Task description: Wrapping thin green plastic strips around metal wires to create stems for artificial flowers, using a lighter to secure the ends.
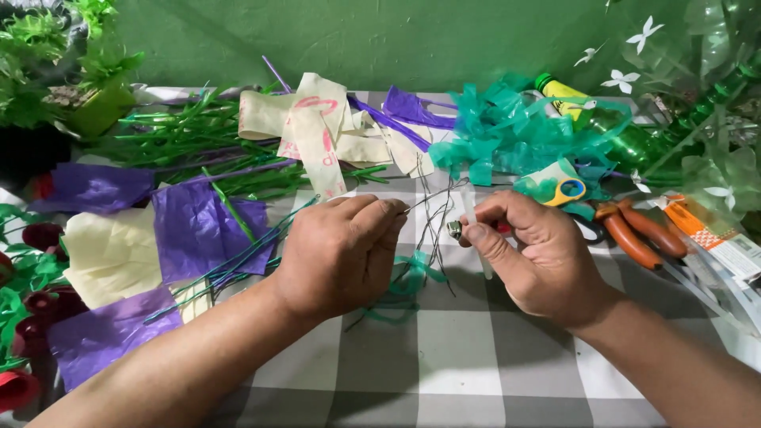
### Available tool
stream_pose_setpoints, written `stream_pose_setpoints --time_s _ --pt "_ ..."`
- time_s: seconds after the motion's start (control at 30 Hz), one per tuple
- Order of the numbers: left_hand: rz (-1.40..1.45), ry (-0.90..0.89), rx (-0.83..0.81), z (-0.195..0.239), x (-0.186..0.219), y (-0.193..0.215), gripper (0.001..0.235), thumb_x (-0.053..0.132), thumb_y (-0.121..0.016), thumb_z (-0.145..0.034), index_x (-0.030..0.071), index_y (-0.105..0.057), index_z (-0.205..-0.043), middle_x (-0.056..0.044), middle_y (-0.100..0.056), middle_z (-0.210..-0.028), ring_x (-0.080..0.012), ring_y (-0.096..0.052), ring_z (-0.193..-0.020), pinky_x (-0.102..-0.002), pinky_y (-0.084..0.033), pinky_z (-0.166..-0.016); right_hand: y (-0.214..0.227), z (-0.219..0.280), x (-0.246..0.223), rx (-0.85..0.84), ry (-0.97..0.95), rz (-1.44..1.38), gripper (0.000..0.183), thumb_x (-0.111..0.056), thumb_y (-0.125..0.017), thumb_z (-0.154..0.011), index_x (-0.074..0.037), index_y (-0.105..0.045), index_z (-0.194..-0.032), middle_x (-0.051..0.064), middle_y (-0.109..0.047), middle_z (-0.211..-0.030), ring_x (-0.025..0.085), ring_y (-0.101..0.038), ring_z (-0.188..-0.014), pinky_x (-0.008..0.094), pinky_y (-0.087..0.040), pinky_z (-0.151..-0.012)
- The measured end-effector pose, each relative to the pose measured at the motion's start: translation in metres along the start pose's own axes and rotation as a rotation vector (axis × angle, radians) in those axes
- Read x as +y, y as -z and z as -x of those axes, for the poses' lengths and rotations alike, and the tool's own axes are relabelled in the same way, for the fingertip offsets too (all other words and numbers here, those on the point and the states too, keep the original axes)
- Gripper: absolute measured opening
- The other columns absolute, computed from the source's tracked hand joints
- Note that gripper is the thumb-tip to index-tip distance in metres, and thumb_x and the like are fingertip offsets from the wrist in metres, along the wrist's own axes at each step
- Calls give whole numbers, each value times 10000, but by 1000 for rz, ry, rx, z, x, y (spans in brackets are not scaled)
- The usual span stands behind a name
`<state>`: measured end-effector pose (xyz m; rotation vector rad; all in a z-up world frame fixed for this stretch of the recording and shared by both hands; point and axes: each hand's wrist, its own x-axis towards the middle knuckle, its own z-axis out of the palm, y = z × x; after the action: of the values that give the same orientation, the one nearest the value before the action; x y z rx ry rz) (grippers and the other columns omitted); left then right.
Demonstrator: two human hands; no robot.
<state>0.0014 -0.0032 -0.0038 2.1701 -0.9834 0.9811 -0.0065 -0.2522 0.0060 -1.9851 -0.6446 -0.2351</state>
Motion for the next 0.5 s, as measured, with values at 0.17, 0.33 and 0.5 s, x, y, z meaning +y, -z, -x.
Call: stream_pose_setpoints --time_s 0.17,0.33,0.5 --pt "87 64 -47 -1 2 1 175 128 -541 -1027 44 -600 -885 -125 -589 -700 -390 -515 -556 -474 -355 -455 2 0 -9 30 25 33 161 -199 -588 -999 -66 -657 -938 49 -704 -913 151 -666 -872 264 -525 -810" --pt "43 32 -56 1 2 -1 134 108 -540 -1023 42 -623 -941 -120 -568 -697 -384 -489 -530 -478 -319 -429 0 1 -4 13 49 79 124 -191 -617 -990 -80 -633 -938 3 -654 -859 140 -600 -791 272 -491 -783" --pt "-20 15 -77 2 1 -1 143 123 -547 -1007 57 -665 -959 -100 -623 -727 -368 -550 -536 -471 -370 -420 1 0 -4 19 29 59 122 -183 -613 -988 -73 -642 -944 9 -644 -854 140 -579 -777 271 -487 -760"
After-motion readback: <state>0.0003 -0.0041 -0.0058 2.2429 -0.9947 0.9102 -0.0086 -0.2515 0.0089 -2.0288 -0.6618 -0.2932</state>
